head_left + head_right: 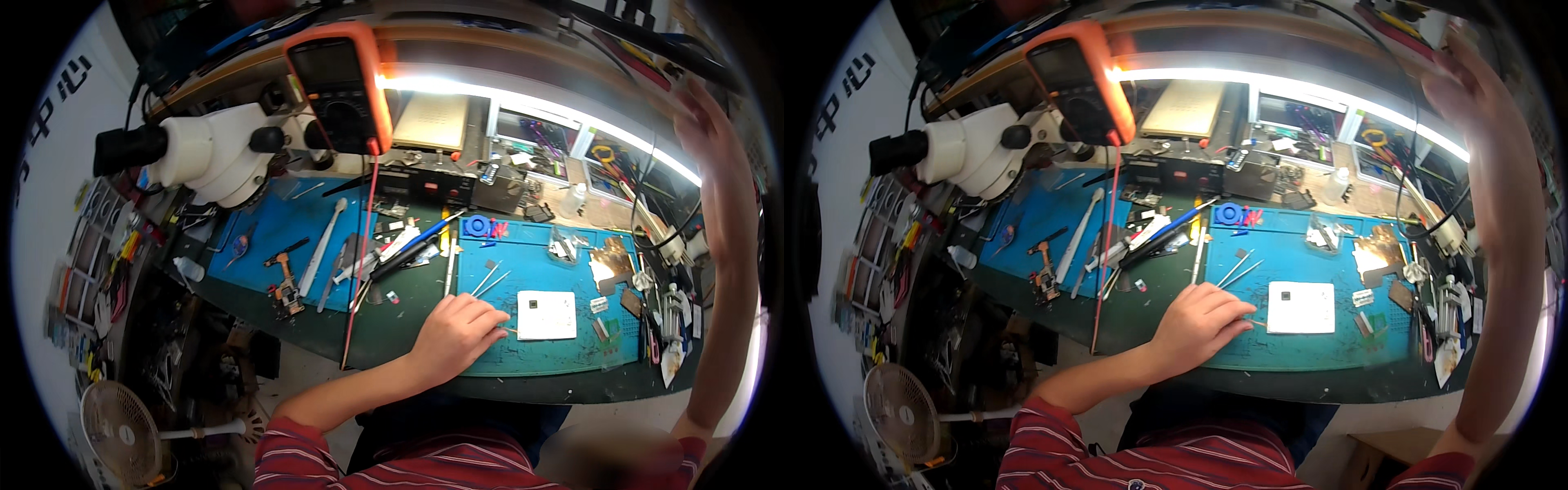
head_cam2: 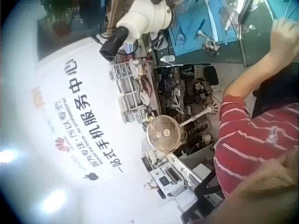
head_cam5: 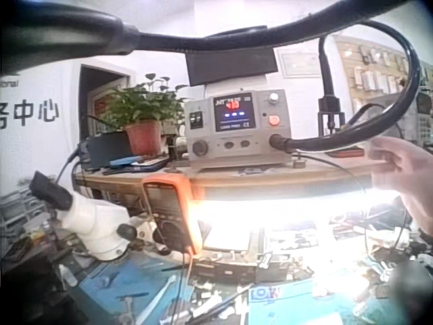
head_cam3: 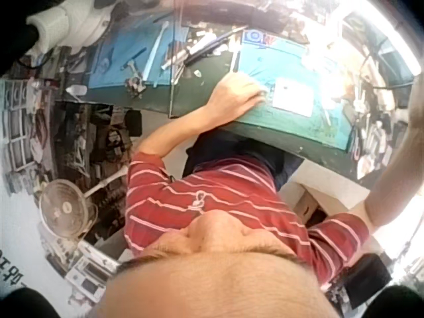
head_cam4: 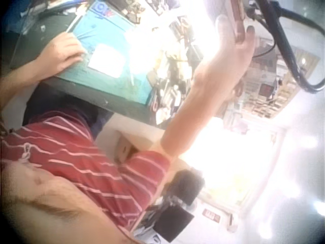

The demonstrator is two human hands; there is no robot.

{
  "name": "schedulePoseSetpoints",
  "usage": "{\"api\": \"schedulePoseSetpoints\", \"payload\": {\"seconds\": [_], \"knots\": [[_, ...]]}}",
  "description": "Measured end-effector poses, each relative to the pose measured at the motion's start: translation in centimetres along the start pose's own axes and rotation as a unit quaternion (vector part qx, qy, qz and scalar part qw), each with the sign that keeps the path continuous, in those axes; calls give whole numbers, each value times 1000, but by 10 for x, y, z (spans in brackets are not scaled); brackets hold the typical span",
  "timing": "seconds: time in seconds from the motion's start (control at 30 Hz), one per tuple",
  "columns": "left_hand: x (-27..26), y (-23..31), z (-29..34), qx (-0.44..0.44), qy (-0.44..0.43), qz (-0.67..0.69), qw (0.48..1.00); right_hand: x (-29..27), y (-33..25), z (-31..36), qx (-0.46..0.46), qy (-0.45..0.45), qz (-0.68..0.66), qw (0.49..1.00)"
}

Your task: The person uses a soldering iron and tweezers to solder a small electronic component on a white board. They apply flux with a syringe, heat the component, and wipe the area with a cotton swab. The person repeats the soldering and cleaning steps multiple times.

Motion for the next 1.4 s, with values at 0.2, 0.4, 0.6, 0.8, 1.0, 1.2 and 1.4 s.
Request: {"api": "schedulePoseSetpoints", "payload": {"seconds": [0.2, 0.4, 0.6, 0.8, 1.0, 1.2, 1.4], "knots": [[-19, 10, -1, 43, 94, -84, 991, -34, -3, 72, -48, -111, 107, 987], [-120, -35, 27, -217, 307, -179, 909, -63, 13, 127, 26, -150, 64, 986], [-125, -79, 32, -231, 15, -249, 940, -49, 21, 145, 95, -191, -39, 976], [-158, -53, 41, -299, 4, -371, 879, -48, 22, 163, 111, -245, -64, 961], [-143, 19, 60, -317, 227, 391, 834, -31, 31, 206, -143, -332, -27, 932], [-11, 74, 24, -444, -66, 658, 605, 1, 18, 238, -218, -367, -80, 901], [31, 80, -12, -470, -118, 671, 561, -20, 49, 237, 80, -430, -211, 874]]}}
Point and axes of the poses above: each hand's wrist, its own z-axis away from the middle knuckle, its own x-axis out of the palm, y = z × x, the point moved 1 cm from there along -z, towards the middle knuckle, and after that the axes turned 2 degrees about z, right-handed, at the moved point
